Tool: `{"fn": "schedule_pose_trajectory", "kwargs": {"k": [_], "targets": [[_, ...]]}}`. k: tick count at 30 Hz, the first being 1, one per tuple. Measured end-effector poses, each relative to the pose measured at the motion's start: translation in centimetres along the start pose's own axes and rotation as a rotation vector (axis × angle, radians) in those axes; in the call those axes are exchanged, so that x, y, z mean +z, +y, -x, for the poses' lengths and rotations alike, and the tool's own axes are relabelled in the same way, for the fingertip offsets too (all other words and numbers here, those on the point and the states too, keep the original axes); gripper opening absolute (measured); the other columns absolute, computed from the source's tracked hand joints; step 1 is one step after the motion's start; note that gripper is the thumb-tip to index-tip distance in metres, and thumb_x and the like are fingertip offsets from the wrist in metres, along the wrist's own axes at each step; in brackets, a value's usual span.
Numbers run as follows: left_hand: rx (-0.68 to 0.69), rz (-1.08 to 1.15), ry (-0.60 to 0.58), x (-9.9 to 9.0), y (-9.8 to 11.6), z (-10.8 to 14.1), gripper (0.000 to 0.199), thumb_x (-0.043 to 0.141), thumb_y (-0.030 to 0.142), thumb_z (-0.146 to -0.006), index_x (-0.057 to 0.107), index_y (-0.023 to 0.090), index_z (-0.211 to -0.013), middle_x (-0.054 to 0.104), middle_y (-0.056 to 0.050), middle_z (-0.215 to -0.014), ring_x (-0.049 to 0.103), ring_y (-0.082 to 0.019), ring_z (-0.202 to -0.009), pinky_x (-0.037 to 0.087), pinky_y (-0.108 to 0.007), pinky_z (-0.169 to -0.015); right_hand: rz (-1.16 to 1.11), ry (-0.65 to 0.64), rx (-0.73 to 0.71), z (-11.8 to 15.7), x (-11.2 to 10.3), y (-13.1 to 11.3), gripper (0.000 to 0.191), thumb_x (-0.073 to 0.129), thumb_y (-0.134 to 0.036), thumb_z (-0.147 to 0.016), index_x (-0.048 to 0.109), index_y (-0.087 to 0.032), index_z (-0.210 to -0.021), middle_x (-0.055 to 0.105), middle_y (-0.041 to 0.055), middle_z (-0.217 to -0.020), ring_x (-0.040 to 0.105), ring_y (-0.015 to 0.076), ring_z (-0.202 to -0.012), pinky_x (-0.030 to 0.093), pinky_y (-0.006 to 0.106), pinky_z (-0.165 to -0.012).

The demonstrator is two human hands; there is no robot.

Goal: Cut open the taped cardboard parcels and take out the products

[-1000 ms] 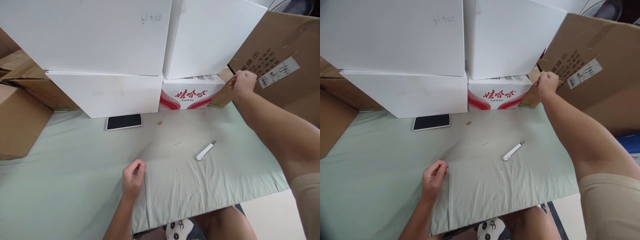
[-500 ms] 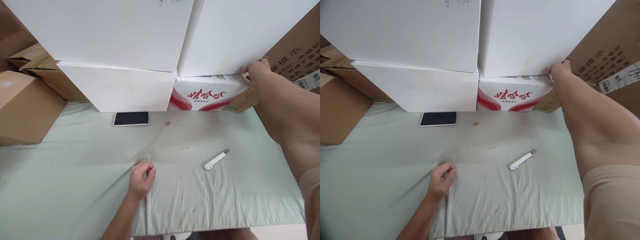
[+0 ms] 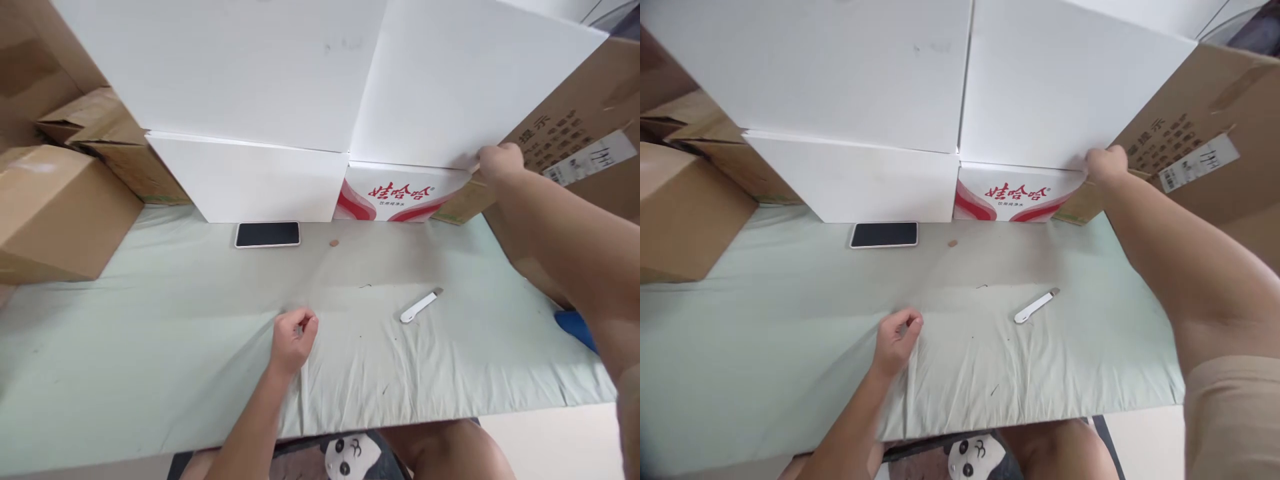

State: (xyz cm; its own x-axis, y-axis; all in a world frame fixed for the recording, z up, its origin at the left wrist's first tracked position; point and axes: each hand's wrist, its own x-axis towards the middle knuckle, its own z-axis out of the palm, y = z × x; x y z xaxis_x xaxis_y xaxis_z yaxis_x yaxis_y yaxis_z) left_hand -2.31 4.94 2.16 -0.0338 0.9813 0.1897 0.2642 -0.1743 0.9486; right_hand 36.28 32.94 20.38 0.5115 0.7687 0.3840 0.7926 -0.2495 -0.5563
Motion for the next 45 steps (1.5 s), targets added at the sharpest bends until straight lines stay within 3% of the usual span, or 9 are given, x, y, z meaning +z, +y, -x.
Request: {"fn": "schedule_pose_trajectory", "kwargs": {"k": [5, 9, 13, 18, 22, 26, 30, 37, 45], "targets": [[-0.054, 0.126, 0.034, -0.5, 1.2, 1.1, 0.032, 0.052, 0.040, -0.082, 0.047, 0.021, -0.057, 0.045, 0.002, -0.052, 0.045, -0.013, -0.053, 0.035, -0.027, -0.058, 0.049, -0.016, 0.107, 6.1, -3.9, -6.2, 0.039, 0.064, -0.012, -0.092, 0.073, -0.004, -0.129, 0.070, 0.0278, -0.125, 0.067, 0.0280, -0.113, 0.043, 0.047, -0.091], [-0.077, 0.188, 0.108, -1.8, 1.3, 2.4, 0.032, 0.049, 0.042, -0.081, 0.049, 0.021, -0.057, 0.047, 0.001, -0.052, 0.045, -0.013, -0.053, 0.035, -0.028, -0.057, -0.007, -0.104, -0.036, 12.8, -2.6, -12.2, 0.047, 0.064, -0.008, -0.087, 0.071, -0.025, -0.130, 0.071, 0.0192, -0.133, 0.068, 0.0258, -0.109, 0.048, 0.047, -0.086], [-0.145, 0.322, 0.164, -4.1, 1.1, 3.4, 0.034, 0.053, 0.045, -0.081, 0.046, 0.022, -0.057, 0.039, 0.003, -0.051, 0.037, -0.012, -0.053, 0.030, -0.029, -0.055, -0.197, -0.439, -0.371, 22.3, 2.5, -19.0, 0.034, 0.058, -0.006, -0.082, 0.069, -0.028, -0.106, 0.073, 0.0134, -0.118, 0.066, 0.0228, -0.085, 0.052, 0.044, -0.077], [-0.252, 0.454, 0.225, -7.6, 0.6, 4.3, 0.041, 0.055, 0.048, -0.082, 0.039, 0.023, -0.055, 0.030, 0.005, -0.052, 0.029, -0.011, -0.055, 0.022, -0.031, -0.055, -0.342, -0.756, -0.912, 36.7, 11.0, -30.0, 0.020, 0.068, -0.020, -0.083, 0.067, -0.026, -0.102, 0.070, 0.0097, -0.115, 0.067, 0.0262, -0.108, 0.056, 0.043, -0.096], [-0.319, 0.474, 0.313, -9.2, -0.1, 4.4, 0.044, 0.056, 0.047, -0.085, 0.034, 0.023, -0.055, 0.027, 0.005, -0.052, 0.026, -0.011, -0.056, 0.019, -0.032, -0.055, -0.398, -0.712, -1.021, 45.9, 17.5, -39.6, 0.032, 0.064, -0.040, -0.092, 0.060, -0.024, -0.119, 0.064, 0.0142, -0.127, 0.063, 0.0311, -0.120, 0.055, 0.051, -0.103], [-0.353, 0.551, 0.305, -9.8, -0.5, 4.4, 0.052, 0.059, 0.050, -0.088, 0.026, 0.023, -0.058, 0.025, 0.005, -0.053, 0.020, -0.010, -0.055, 0.014, -0.032, -0.055, -0.469, -0.692, -1.051, 48.8, 22.7, -44.9, 0.053, 0.072, -0.053, -0.087, 0.054, -0.023, -0.127, 0.055, 0.0166, -0.140, 0.056, 0.0374, -0.129, 0.055, 0.059, -0.098], [-0.326, 0.548, 0.338, -10.4, -0.3, 4.4, 0.055, 0.060, 0.051, -0.089, 0.024, 0.023, -0.057, 0.023, 0.005, -0.054, 0.022, -0.010, -0.055, 0.016, -0.032, -0.055, -0.367, -0.644, -1.089, 47.4, 23.2, -44.5, 0.052, 0.073, -0.056, -0.086, 0.060, -0.020, -0.121, 0.061, 0.0176, -0.126, 0.061, 0.0419, -0.119, 0.054, 0.066, -0.094], [-0.234, 0.463, 0.514, -11.5, -0.2, 4.8, 0.050, 0.050, 0.056, -0.093, 0.033, 0.025, -0.057, 0.031, 0.003, -0.053, 0.034, -0.014, -0.058, 0.027, -0.032, -0.056, -0.023, -0.495, -1.209, 43.7, 15.0, -39.4, 0.016, 0.062, -0.027, -0.091, 0.076, -0.021, -0.095, 0.070, 0.0131, -0.081, 0.069, 0.0356, -0.093, 0.052, 0.052, -0.085], [-0.076, 0.195, 1.117, -12.3, -2.5, 5.0, 0.027, 0.050, 0.049, -0.094, 0.052, 0.023, -0.091, 0.057, -0.006, -0.091, 0.057, -0.021, -0.089, 0.049, -0.036, -0.085, -0.073, -0.476, -1.076, 35.9, 3.3, -18.4, 0.032, 0.053, -0.035, -0.091, 0.079, -0.040, -0.109, 0.081, 0.0065, -0.110, 0.075, 0.0323, -0.104, 0.057, 0.048, -0.090]]}}
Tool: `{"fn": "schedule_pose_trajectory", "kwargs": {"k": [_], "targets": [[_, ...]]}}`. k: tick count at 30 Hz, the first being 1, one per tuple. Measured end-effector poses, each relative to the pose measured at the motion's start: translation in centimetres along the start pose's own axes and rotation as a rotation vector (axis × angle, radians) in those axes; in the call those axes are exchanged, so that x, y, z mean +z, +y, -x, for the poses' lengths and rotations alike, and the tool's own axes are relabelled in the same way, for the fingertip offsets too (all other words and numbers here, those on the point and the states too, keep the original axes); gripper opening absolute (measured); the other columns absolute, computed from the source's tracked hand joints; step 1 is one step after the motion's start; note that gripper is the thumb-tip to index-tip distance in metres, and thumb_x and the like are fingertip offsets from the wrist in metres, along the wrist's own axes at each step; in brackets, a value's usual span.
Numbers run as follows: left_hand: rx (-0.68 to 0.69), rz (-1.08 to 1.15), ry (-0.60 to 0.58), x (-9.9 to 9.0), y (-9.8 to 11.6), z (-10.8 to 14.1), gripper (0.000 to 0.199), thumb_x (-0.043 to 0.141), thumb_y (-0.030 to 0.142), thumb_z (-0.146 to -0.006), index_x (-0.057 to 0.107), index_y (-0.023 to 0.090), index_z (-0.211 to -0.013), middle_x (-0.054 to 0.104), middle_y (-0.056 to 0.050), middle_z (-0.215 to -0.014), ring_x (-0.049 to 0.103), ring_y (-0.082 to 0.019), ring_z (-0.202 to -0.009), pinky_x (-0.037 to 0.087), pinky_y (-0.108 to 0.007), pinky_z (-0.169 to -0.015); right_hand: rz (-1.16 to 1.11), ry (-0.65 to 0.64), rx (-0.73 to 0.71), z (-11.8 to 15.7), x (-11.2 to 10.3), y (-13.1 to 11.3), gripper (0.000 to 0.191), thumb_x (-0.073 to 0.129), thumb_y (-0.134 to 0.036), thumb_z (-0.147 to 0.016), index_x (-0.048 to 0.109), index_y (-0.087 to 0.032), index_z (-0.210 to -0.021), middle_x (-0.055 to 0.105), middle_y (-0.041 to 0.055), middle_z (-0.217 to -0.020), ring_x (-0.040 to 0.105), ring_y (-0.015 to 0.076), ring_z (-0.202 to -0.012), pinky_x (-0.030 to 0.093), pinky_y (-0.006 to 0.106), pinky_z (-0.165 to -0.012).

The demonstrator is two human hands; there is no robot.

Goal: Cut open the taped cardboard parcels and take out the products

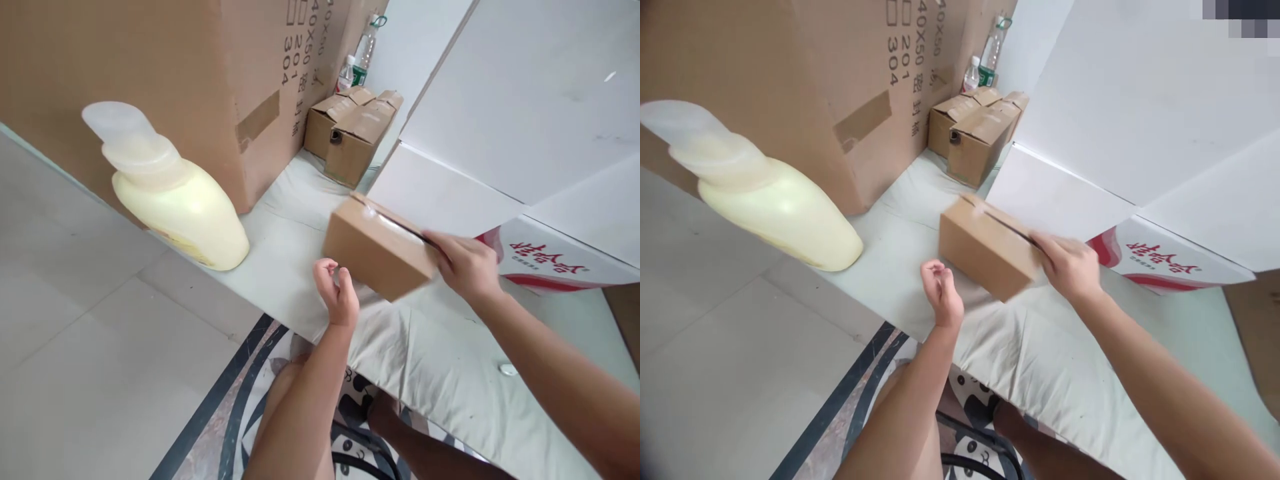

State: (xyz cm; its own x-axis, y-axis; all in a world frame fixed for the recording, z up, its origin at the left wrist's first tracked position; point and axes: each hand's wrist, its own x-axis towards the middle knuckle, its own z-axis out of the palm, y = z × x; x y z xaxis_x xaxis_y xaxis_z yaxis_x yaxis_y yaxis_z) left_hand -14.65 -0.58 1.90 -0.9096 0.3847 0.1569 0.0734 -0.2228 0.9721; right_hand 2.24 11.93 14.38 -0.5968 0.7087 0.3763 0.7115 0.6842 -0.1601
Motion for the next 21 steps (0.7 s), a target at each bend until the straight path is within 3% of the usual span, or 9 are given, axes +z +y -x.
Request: {"fn": "schedule_pose_trajectory", "kwargs": {"k": [2, 3, 7, 9, 11, 14, 16, 18, 21], "targets": [[-0.029, 0.018, -0.115, 0.7, -0.4, 0.5, 0.032, 0.055, 0.053, -0.094, 0.056, 0.022, -0.102, 0.062, -0.010, -0.105, 0.061, -0.024, -0.102, 0.049, -0.039, -0.094, -0.061, 0.132, 0.046, 6.9, -2.6, 3.1, 0.025, 0.057, -0.039, -0.090, 0.079, -0.046, -0.098, 0.081, 0.0042, -0.109, 0.076, 0.0342, -0.103, 0.058, 0.054, -0.091], [-0.063, 0.044, -0.214, 1.2, -0.4, 0.9, 0.035, 0.057, 0.054, -0.093, 0.057, 0.022, -0.108, 0.065, -0.012, -0.113, 0.063, -0.026, -0.110, 0.049, -0.041, -0.099, -0.078, 0.213, 0.110, 10.2, -3.6, 4.3, 0.022, 0.059, -0.041, -0.089, 0.078, -0.049, -0.093, 0.081, 0.0036, -0.105, 0.076, 0.0351, -0.098, 0.059, 0.055, -0.083], [-0.249, 0.266, -0.711, 4.0, 0.0, 3.9, 0.054, 0.064, 0.061, -0.092, 0.059, 0.023, -0.130, 0.063, -0.017, -0.146, 0.057, -0.033, -0.141, 0.044, -0.047, -0.115, -0.172, 0.412, 0.429, 19.7, -4.9, 7.4, 0.018, 0.063, -0.044, -0.092, 0.077, -0.043, -0.081, 0.079, 0.0049, -0.093, 0.075, 0.0333, -0.087, 0.059, 0.054, -0.072], [-0.290, 0.374, -0.953, 5.4, 0.3, 5.3, 0.067, 0.069, 0.066, -0.088, 0.057, 0.024, -0.138, 0.058, -0.017, -0.156, 0.051, -0.035, -0.150, 0.042, -0.048, -0.121, -0.268, 0.482, 0.516, 21.9, -3.8, 8.5, 0.017, 0.070, -0.048, -0.087, 0.077, -0.036, -0.079, 0.078, 0.0061, -0.091, 0.075, 0.0315, -0.087, 0.060, 0.052, -0.078], [-0.291, 0.389, -1.111, 6.5, 0.5, 6.3, 0.076, 0.076, 0.065, -0.083, 0.056, 0.025, -0.143, 0.052, -0.015, -0.163, 0.047, -0.035, -0.154, 0.039, -0.047, -0.126, -0.404, 0.607, 0.619, 22.9, -2.1, 9.6, 0.025, 0.077, -0.053, -0.081, 0.077, -0.028, -0.084, 0.078, 0.0078, -0.092, 0.075, 0.0298, -0.089, 0.060, 0.050, -0.083], [-0.289, 0.297, -1.188, 7.3, 0.4, 6.7, 0.080, 0.081, 0.058, -0.081, 0.053, 0.029, -0.150, 0.040, -0.009, -0.173, 0.035, -0.036, -0.162, 0.031, -0.047, -0.133, -0.524, 0.806, 0.818, 23.8, 0.2, 11.3, 0.041, 0.078, -0.058, -0.078, 0.072, -0.021, -0.095, 0.075, 0.0083, -0.093, 0.071, 0.0230, -0.083, 0.057, 0.040, -0.078], [-0.274, 0.262, -1.192, 7.4, 0.1, 6.6, 0.081, 0.079, 0.057, -0.081, 0.051, 0.032, -0.153, 0.033, -0.005, -0.177, 0.025, -0.036, -0.166, 0.024, -0.049, -0.136, -0.442, 0.856, 0.965, 24.6, 0.8, 12.2, 0.042, 0.070, -0.058, -0.083, 0.069, -0.019, -0.095, 0.070, 0.0058, -0.085, 0.063, 0.0174, -0.072, 0.050, 0.034, -0.071], [-0.246, 0.250, -1.178, 7.3, -0.2, 6.5, 0.083, 0.078, 0.057, -0.080, 0.050, 0.034, -0.155, 0.028, -0.002, -0.179, 0.019, -0.036, -0.168, 0.020, -0.050, -0.138, -0.323, 0.765, 1.109, 25.4, 0.5, 12.8, 0.041, 0.060, -0.056, -0.088, 0.069, -0.017, -0.099, 0.062, 0.0020, -0.073, 0.053, 0.0154, -0.063, 0.043, 0.031, -0.065], [-0.274, 0.243, -1.176, 7.5, -0.3, 6.9, 0.083, 0.073, 0.063, -0.081, 0.049, 0.037, -0.156, 0.032, -0.001, -0.177, 0.026, -0.037, -0.165, 0.025, -0.053, -0.136, -0.289, 0.319, 1.235, 26.1, -0.9, 13.7, 0.047, 0.052, -0.049, -0.091, 0.070, -0.018, -0.121, 0.057, 0.0001, -0.065, 0.053, 0.0197, -0.062, 0.039, 0.032, -0.066]]}}
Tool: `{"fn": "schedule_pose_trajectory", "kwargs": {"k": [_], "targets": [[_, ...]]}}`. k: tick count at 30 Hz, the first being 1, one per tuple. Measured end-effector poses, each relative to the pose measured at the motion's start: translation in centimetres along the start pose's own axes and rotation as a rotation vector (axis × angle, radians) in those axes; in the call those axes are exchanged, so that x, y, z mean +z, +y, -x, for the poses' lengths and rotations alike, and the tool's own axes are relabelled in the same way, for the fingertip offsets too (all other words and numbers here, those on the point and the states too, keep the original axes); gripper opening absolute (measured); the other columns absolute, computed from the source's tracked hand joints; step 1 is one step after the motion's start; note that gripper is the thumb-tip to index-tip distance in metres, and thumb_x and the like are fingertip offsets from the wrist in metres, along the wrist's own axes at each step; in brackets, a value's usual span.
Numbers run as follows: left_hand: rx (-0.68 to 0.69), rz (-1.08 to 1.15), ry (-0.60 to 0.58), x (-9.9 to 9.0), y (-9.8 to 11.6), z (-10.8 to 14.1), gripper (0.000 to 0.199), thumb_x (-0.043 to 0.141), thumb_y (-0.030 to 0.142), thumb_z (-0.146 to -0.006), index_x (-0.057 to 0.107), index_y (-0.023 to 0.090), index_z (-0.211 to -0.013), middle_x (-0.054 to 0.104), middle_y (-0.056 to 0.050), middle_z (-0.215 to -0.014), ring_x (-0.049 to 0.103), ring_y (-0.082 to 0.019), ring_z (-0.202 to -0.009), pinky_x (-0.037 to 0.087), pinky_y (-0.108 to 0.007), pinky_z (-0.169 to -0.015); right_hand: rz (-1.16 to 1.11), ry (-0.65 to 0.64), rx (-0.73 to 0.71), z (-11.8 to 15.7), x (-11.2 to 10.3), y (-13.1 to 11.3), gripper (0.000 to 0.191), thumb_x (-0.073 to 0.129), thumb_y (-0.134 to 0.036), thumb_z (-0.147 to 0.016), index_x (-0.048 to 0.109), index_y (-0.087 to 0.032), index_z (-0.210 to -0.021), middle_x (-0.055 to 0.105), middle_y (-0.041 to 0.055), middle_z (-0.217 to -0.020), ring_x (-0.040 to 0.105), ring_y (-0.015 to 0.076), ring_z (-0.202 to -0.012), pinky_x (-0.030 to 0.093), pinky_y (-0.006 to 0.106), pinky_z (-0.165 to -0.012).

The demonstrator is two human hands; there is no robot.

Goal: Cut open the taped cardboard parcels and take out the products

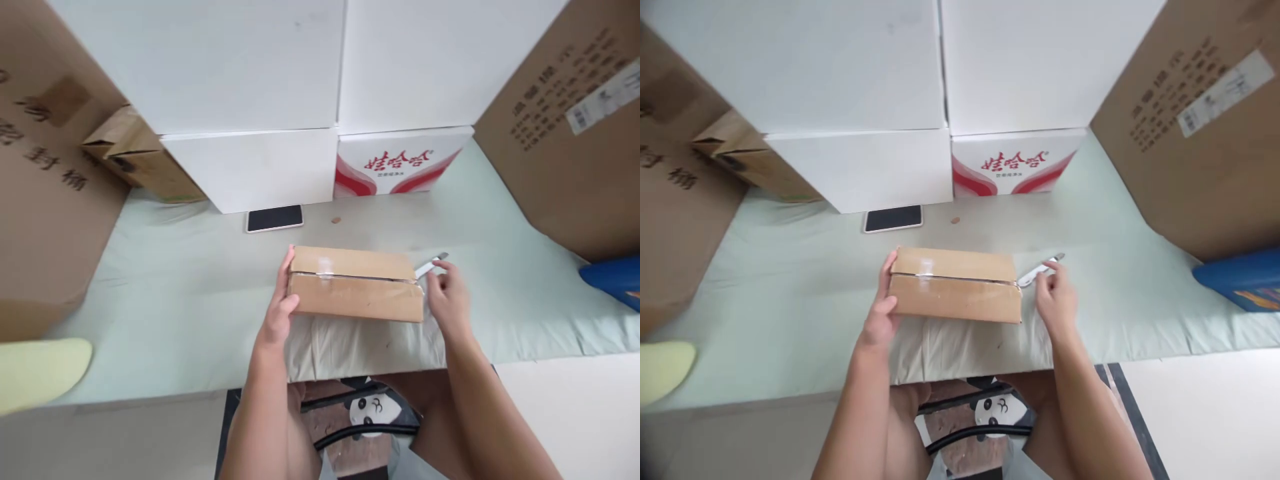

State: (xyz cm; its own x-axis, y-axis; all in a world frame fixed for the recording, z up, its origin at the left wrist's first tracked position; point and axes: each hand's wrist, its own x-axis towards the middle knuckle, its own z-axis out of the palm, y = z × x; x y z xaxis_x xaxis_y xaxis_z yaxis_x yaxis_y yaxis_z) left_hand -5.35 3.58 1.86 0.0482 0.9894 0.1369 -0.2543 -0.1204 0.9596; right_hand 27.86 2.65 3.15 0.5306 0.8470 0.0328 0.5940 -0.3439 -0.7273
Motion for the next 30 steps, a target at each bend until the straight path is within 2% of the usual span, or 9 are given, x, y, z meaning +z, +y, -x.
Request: {"fn": "schedule_pose_trajectory", "kwargs": {"k": [4, 8, 11, 14, 18, 20, 23, 26, 30], "targets": [[0.000, 0.018, -0.039, 1.1, -0.3, -0.2, 0.070, 0.071, 0.070, -0.081, 0.057, 0.037, -0.142, 0.051, -0.004, -0.163, 0.046, -0.035, -0.152, 0.043, -0.052, -0.123, 0.230, -0.319, 0.093, -1.2, -1.3, 0.1, 0.036, 0.060, -0.044, -0.089, 0.074, -0.026, -0.118, 0.067, 0.0041, -0.075, 0.059, 0.0242, -0.073, 0.035, 0.032, -0.069], [0.088, -0.044, -0.018, 2.1, -0.6, 0.2, 0.059, 0.079, 0.060, -0.081, 0.057, 0.035, -0.129, 0.063, -0.003, -0.129, 0.065, -0.024, -0.114, 0.055, -0.042, -0.102, 0.162, -0.272, 0.113, -2.1, -1.8, 1.1, 0.017, 0.068, -0.038, -0.079, 0.063, -0.023, -0.073, 0.053, 0.0015, -0.062, 0.050, 0.0196, -0.065, 0.032, 0.031, -0.068], [0.128, -0.099, -0.026, 2.9, -0.8, 0.9, 0.058, 0.081, 0.055, -0.080, 0.054, 0.035, -0.127, 0.060, -0.001, -0.121, 0.063, -0.020, -0.105, 0.054, -0.036, -0.096, 0.028, -0.220, 0.094, -2.5, -2.2, 1.5, 0.014, 0.061, -0.036, -0.077, 0.060, -0.023, -0.084, 0.047, -0.0034, -0.060, 0.045, 0.0163, -0.060, 0.035, 0.030, -0.066], [0.141, -0.137, -0.045, 3.9, -0.9, 1.5, 0.064, 0.079, 0.059, -0.081, 0.051, 0.035, -0.132, 0.053, -0.006, -0.144, 0.057, -0.026, -0.129, 0.049, -0.043, -0.110, -0.355, -0.134, 0.085, -3.4, -2.6, 1.0, 0.032, 0.045, -0.038, -0.079, 0.057, -0.025, -0.106, 0.043, -0.0063, -0.060, 0.046, 0.0163, -0.056, 0.040, 0.028, -0.060], [0.140, -0.189, -0.083, 4.9, -1.1, 1.9, 0.069, 0.073, 0.064, -0.084, 0.047, 0.034, -0.140, 0.042, -0.010, -0.159, 0.045, -0.034, -0.146, 0.041, -0.053, -0.120, -1.212, 0.031, 0.189, -4.8, -3.6, -1.4, 0.026, 0.047, -0.035, -0.072, 0.058, -0.023, -0.092, 0.050, -0.0045, -0.060, 0.056, 0.0139, -0.055, 0.048, 0.026, -0.058], [0.152, -0.217, -0.100, 5.2, -1.1, 2.1, 0.066, 0.070, 0.066, -0.085, 0.048, 0.034, -0.139, 0.045, -0.010, -0.156, 0.045, -0.034, -0.145, 0.041, -0.054, -0.120, -1.333, 0.075, 0.199, -4.6, -4.6, -3.0, 0.024, 0.053, -0.026, -0.068, 0.061, -0.022, -0.091, 0.058, -0.0047, -0.064, 0.061, 0.0112, -0.058, 0.051, 0.023, -0.058], [0.164, -0.242, -0.096, 5.7, -1.2, 2.3, 0.065, 0.067, 0.068, -0.087, 0.047, 0.034, -0.139, 0.048, -0.009, -0.149, 0.051, -0.032, -0.137, 0.043, -0.053, -0.117, -1.278, 0.129, -0.007, -2.4, -7.0, -4.8, 0.033, 0.064, -0.010, -0.060, 0.066, -0.022, -0.091, 0.064, -0.0070, -0.063, 0.062, 0.0093, -0.055, 0.051, 0.019, -0.054], [0.163, -0.283, -0.082, 6.4, -1.1, 2.9, 0.064, 0.064, 0.068, -0.090, 0.045, 0.033, -0.140, 0.046, -0.010, -0.147, 0.050, -0.032, -0.137, 0.042, -0.053, -0.119, -1.223, 0.153, -0.303, 1.2, -9.5, -5.0, 0.022, 0.072, -0.011, -0.066, 0.069, -0.023, -0.083, 0.054, -0.0109, -0.048, 0.043, 0.0074, -0.037, 0.044, 0.018, -0.040], [0.233, -0.317, -0.092, 7.5, -1.2, 3.6, 0.062, 0.062, 0.065, -0.093, 0.043, 0.033, -0.142, 0.043, -0.011, -0.145, 0.042, -0.035, -0.146, 0.035, -0.057, -0.124, -1.211, -0.093, -0.595, 4.7, -10.6, -4.1, 0.010, 0.070, -0.027, -0.085, 0.073, -0.022, -0.078, 0.040, -0.0110, -0.040, 0.018, 0.0058, -0.027, 0.019, 0.019, -0.025]]}}
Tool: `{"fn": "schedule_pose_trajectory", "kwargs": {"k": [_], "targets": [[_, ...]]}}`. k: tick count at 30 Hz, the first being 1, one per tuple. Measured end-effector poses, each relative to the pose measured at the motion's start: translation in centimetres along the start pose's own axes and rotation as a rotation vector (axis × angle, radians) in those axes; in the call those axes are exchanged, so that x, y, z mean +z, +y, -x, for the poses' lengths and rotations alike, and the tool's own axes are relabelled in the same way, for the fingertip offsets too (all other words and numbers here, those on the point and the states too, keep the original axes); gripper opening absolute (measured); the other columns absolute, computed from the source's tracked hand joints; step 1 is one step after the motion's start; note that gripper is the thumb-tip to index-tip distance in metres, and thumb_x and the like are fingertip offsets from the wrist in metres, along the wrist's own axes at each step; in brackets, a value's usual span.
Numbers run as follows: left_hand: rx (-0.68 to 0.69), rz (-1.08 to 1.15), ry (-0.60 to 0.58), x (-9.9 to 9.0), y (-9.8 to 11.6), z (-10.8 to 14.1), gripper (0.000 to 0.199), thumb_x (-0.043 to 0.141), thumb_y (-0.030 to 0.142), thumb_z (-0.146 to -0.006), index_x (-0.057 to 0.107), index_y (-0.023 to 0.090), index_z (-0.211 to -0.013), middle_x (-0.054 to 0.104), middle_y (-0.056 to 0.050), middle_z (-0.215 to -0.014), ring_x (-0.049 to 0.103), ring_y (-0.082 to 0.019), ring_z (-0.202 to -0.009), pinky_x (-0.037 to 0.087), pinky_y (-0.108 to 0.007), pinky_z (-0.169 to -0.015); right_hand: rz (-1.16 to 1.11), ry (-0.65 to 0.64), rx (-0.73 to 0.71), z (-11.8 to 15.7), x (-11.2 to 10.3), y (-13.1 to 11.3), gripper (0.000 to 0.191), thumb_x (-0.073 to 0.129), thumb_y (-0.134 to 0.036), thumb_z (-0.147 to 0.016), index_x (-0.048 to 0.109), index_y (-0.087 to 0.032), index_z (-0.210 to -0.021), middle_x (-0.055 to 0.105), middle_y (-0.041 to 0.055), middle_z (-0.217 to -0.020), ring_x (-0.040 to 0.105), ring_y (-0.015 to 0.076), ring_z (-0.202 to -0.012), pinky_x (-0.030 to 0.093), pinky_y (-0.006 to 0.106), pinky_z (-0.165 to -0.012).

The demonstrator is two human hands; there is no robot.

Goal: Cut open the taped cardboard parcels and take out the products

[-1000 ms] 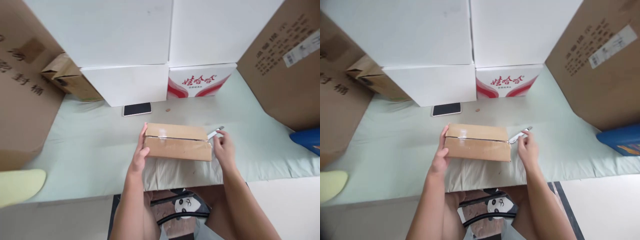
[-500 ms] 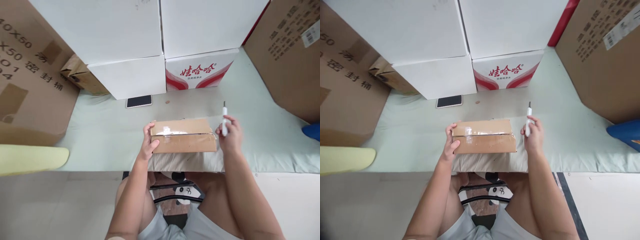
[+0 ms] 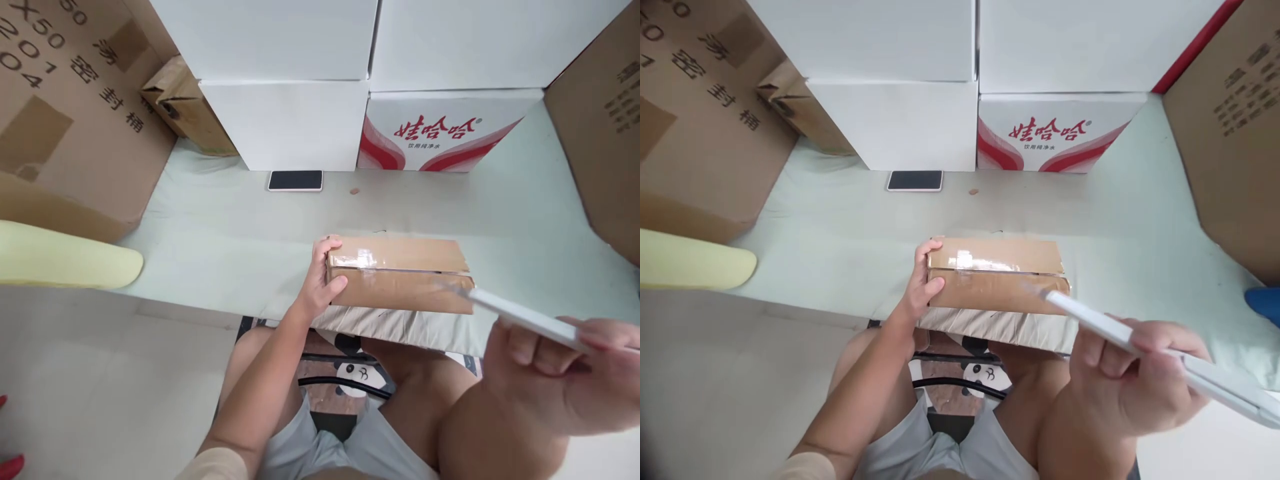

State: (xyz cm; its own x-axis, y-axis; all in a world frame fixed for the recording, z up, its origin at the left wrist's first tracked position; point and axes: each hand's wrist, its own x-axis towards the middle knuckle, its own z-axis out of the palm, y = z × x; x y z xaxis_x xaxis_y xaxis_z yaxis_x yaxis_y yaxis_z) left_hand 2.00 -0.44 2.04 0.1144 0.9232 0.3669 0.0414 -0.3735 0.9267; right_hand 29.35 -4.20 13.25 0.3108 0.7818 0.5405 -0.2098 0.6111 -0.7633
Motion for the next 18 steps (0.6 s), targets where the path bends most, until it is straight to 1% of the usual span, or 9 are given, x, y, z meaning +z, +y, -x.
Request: {"fn": "schedule_pose_trajectory", "kwargs": {"k": [2, 3, 5, 8, 11, 13, 16, 18], "targets": [[0.041, 0.009, 0.007, 0.5, 0.0, 0.2, 0.061, 0.062, 0.064, -0.094, 0.042, 0.035, -0.143, 0.043, -0.010, -0.144, 0.039, -0.035, -0.148, 0.033, -0.059, -0.125, -0.014, -0.134, 0.015, 1.0, 0.8, 0.1, 0.019, 0.067, -0.033, -0.095, 0.080, -0.021, -0.090, 0.038, -0.0109, -0.042, 0.020, 0.0063, -0.027, 0.020, 0.020, -0.025], [0.052, 0.015, 0.014, 0.7, 0.0, 0.3, 0.060, 0.061, 0.064, -0.094, 0.043, 0.035, -0.143, 0.044, -0.010, -0.143, 0.038, -0.036, -0.149, 0.033, -0.060, -0.125, -0.014, -0.158, 0.023, 1.4, 1.4, 0.4, 0.021, 0.065, -0.034, -0.099, 0.081, -0.021, -0.098, 0.038, -0.0107, -0.043, 0.022, 0.0066, -0.028, 0.022, 0.020, -0.025], [0.053, 0.031, 0.022, 1.1, 0.0, 0.5, 0.061, 0.062, 0.065, -0.093, 0.044, 0.035, -0.142, 0.045, -0.010, -0.142, 0.036, -0.036, -0.150, 0.033, -0.061, -0.125, 0.003, -0.155, 0.013, 2.2, 2.9, 1.0, 0.024, 0.063, -0.032, -0.102, 0.082, -0.019, -0.108, 0.045, -0.0089, -0.047, 0.030, 0.0073, -0.031, 0.026, 0.021, -0.027], [0.036, 0.061, 0.032, 1.5, 0.1, 0.6, 0.060, 0.063, 0.065, -0.092, 0.047, 0.035, -0.141, 0.046, -0.010, -0.141, 0.037, -0.037, -0.150, 0.034, -0.061, -0.125, 0.046, -0.196, 0.027, 3.3, 4.3, 1.6, 0.026, 0.061, -0.030, -0.104, 0.081, -0.017, -0.113, 0.054, -0.0051, -0.051, 0.041, 0.0086, -0.036, 0.033, 0.022, -0.032], [0.029, 0.076, 0.032, 1.5, 0.3, 0.6, 0.059, 0.064, 0.064, -0.092, 0.048, 0.035, -0.141, 0.046, -0.010, -0.140, 0.036, -0.037, -0.151, 0.034, -0.061, -0.125, 0.118, -0.233, 0.071, 4.3, 4.2, 1.8, 0.028, 0.057, -0.031, -0.106, 0.080, -0.019, -0.118, 0.060, -0.0032, -0.054, 0.048, 0.0104, -0.039, 0.037, 0.024, -0.035], [0.021, 0.070, 0.022, 1.5, 0.5, 0.7, 0.060, 0.064, 0.064, -0.091, 0.047, 0.035, -0.141, 0.046, -0.010, -0.140, 0.035, -0.038, -0.152, 0.034, -0.062, -0.126, 0.185, -0.208, 0.076, 4.8, 3.7, 1.8, 0.028, 0.057, -0.031, -0.106, 0.080, -0.022, -0.118, 0.063, -0.0024, -0.056, 0.050, 0.0113, -0.039, 0.039, 0.025, -0.036], [-0.001, 0.057, 0.019, 1.4, 0.7, 0.7, 0.062, 0.064, 0.066, -0.091, 0.047, 0.034, -0.140, 0.046, -0.011, -0.140, 0.034, -0.039, -0.153, 0.033, -0.062, -0.126, 0.272, -0.153, 0.085, 5.1, 3.2, 1.8, 0.025, 0.060, -0.032, -0.104, 0.081, -0.024, -0.113, 0.065, -0.0023, -0.058, 0.054, 0.0121, -0.041, 0.041, 0.026, -0.038], [-0.012, 0.054, 0.025, 1.4, 0.8, 0.7, 0.062, 0.064, 0.068, -0.090, 0.047, 0.034, -0.139, 0.047, -0.011, -0.140, 0.034, -0.039, -0.153, 0.034, -0.062, -0.126, 0.306, -0.139, 0.099, 5.1, 3.2, 1.8, 0.022, 0.063, -0.034, -0.103, 0.082, -0.024, -0.109, 0.065, -0.0025, -0.058, 0.056, 0.0125, -0.042, 0.043, 0.026, -0.039]]}}
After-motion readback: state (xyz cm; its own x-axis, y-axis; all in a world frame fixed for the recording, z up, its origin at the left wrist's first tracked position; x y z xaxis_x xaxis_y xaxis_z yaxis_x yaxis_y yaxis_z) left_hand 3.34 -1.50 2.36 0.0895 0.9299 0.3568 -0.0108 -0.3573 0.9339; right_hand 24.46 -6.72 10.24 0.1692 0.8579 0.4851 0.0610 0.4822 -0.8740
